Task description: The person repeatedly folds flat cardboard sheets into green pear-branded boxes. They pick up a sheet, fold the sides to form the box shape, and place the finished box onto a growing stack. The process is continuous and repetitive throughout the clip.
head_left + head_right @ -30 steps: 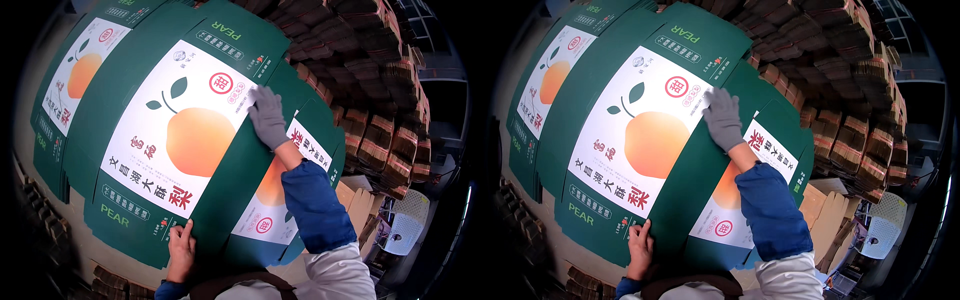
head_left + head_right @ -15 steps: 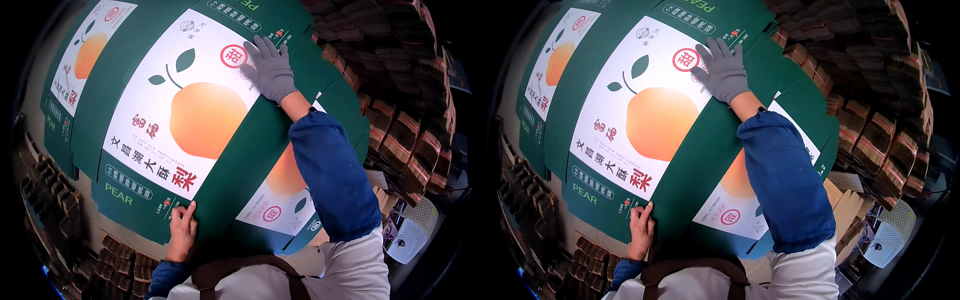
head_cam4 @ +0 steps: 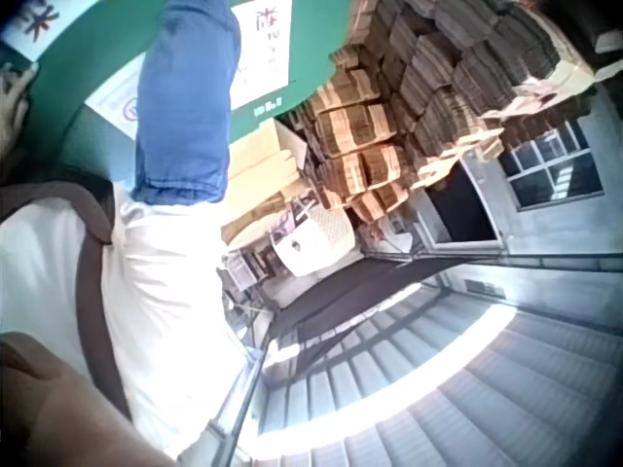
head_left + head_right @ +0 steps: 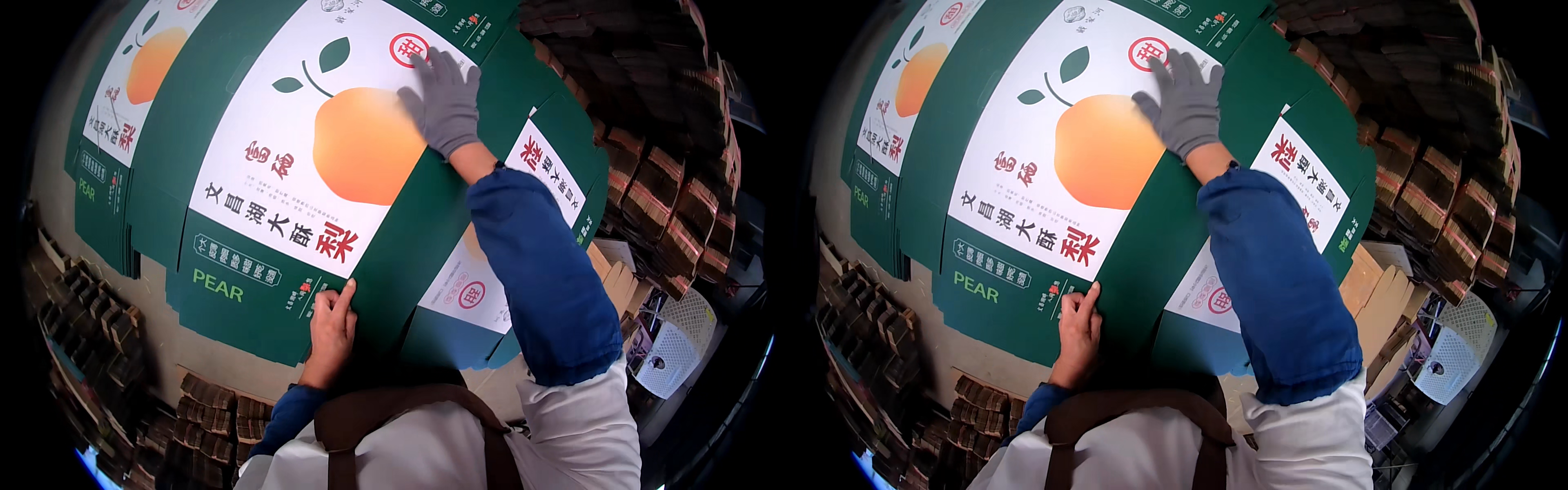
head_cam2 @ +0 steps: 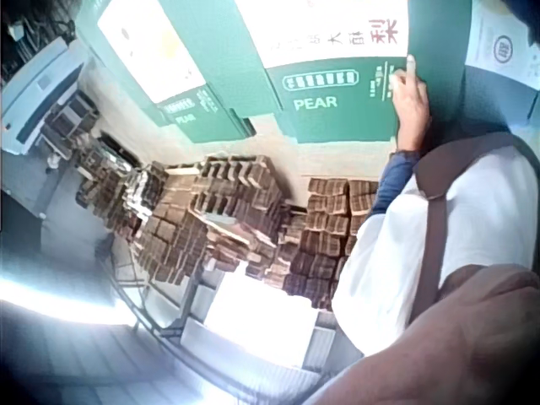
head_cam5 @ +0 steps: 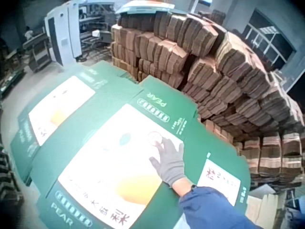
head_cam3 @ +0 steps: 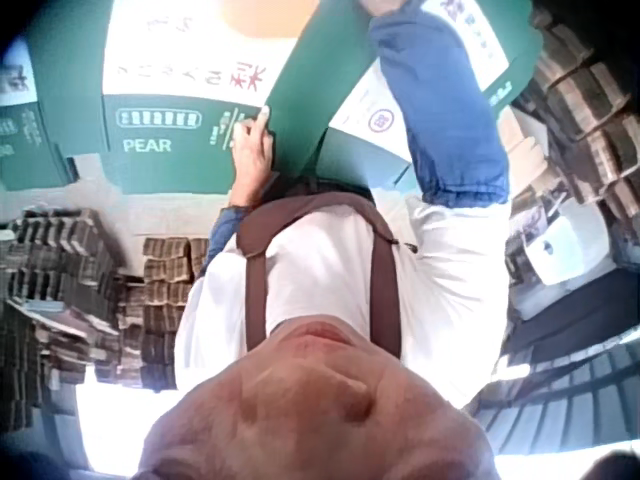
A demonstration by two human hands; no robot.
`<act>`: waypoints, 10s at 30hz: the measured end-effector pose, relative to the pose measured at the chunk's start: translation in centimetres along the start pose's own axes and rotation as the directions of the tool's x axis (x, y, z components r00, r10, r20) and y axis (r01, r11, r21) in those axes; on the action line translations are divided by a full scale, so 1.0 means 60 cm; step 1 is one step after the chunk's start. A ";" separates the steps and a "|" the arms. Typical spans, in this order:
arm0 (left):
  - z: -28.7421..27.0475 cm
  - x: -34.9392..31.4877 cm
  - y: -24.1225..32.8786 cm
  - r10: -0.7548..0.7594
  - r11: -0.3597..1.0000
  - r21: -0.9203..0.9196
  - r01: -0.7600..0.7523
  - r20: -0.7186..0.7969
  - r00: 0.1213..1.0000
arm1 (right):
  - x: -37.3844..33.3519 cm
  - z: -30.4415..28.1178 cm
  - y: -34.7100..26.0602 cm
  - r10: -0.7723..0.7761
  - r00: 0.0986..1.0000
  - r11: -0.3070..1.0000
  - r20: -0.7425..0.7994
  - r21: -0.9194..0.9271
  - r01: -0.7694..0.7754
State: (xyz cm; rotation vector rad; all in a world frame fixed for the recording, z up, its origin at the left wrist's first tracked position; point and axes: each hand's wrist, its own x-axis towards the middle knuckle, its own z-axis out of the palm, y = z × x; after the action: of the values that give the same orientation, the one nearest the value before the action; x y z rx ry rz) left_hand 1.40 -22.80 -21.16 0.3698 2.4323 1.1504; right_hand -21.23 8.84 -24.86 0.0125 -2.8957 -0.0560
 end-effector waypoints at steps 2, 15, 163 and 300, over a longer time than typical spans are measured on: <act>-0.007 -0.003 -0.006 -0.006 1.000 -0.007 0.006 0.008 1.000 | -0.056 -0.038 -0.104 -0.093 0.991 0.991 0.097 0.106 0.083; -0.017 -0.006 -0.024 0.076 0.996 -0.038 -0.075 0.046 0.996 | -0.184 -0.087 -0.299 -0.141 0.971 0.982 0.192 0.148 0.113; 0.335 -0.252 0.651 0.551 0.577 -0.815 0.052 0.436 0.712 | -0.990 -1.037 0.263 0.784 0.391 0.620 -0.482 0.637 -0.458; -0.011 -0.032 0.031 -0.078 0.988 -0.144 0.064 -0.094 0.992 | 0.000 -0.056 0.342 0.515 0.850 0.680 0.112 0.550 -0.484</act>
State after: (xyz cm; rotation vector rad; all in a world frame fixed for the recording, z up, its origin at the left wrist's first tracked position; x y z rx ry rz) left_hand 2.89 -22.87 -18.85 0.1844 2.4094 1.3284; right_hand -20.48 29.24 -20.81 -0.6647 -2.6342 0.8838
